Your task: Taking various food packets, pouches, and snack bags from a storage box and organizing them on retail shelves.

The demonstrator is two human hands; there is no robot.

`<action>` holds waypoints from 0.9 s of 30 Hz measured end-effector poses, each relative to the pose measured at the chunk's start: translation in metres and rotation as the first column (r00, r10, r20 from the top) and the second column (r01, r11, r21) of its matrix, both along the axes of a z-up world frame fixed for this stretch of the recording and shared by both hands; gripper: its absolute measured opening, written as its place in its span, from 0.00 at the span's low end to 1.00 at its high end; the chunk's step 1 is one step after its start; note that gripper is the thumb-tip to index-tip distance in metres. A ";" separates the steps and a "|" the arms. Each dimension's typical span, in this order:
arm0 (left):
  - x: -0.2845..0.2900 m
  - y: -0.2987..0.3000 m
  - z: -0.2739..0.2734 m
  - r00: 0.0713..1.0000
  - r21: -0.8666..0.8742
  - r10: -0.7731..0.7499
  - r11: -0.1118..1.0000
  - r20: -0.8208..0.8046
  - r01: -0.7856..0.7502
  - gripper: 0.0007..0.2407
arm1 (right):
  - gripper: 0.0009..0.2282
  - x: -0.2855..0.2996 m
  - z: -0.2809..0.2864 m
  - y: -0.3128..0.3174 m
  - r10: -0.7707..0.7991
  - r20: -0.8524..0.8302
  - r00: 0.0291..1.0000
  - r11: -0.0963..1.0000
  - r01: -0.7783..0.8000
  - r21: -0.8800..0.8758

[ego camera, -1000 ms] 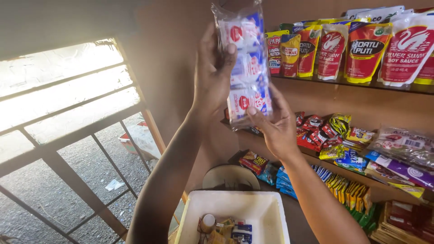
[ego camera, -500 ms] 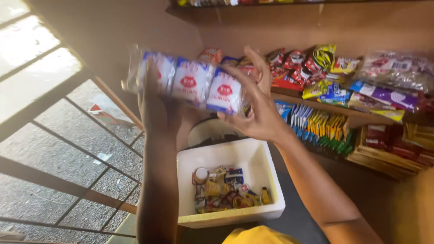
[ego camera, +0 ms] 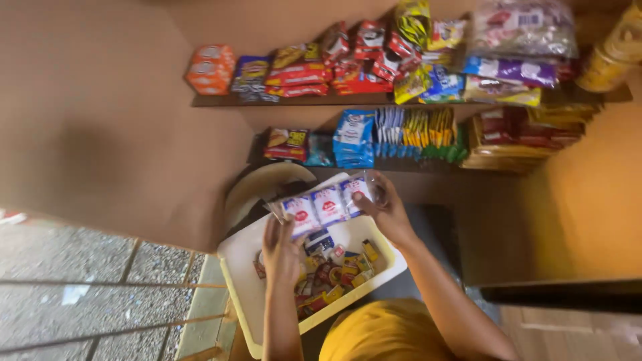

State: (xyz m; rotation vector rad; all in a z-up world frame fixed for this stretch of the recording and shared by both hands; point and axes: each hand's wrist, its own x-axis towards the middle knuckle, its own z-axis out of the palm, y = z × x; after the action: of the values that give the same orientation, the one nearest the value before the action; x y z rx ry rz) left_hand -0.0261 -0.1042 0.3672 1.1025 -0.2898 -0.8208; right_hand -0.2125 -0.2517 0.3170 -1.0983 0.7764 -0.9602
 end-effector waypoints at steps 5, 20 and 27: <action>-0.010 -0.019 -0.064 0.970 0.174 -0.236 0.955 -0.051 0.241 0.19 | 0.32 -0.044 -0.036 -0.007 -0.025 -0.010 1.000 0.995 0.026 0.101; -0.109 -0.264 0.076 0.585 -0.094 -0.515 0.695 0.627 0.713 0.34 | 0.24 -0.175 0.126 -0.126 -0.558 -0.052 0.828 0.678 0.418 -0.604; -0.157 -0.409 0.126 0.218 -0.167 0.060 0.840 0.974 0.516 0.33 | 0.21 -0.223 0.187 -0.230 -0.801 -0.022 0.598 0.231 0.275 -0.933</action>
State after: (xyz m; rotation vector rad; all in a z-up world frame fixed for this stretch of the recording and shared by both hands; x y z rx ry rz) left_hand -0.1827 -0.5128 0.4927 0.9565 -1.7266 -0.1392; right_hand -0.4356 -0.4820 0.5035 -2.1476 1.2374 -1.8988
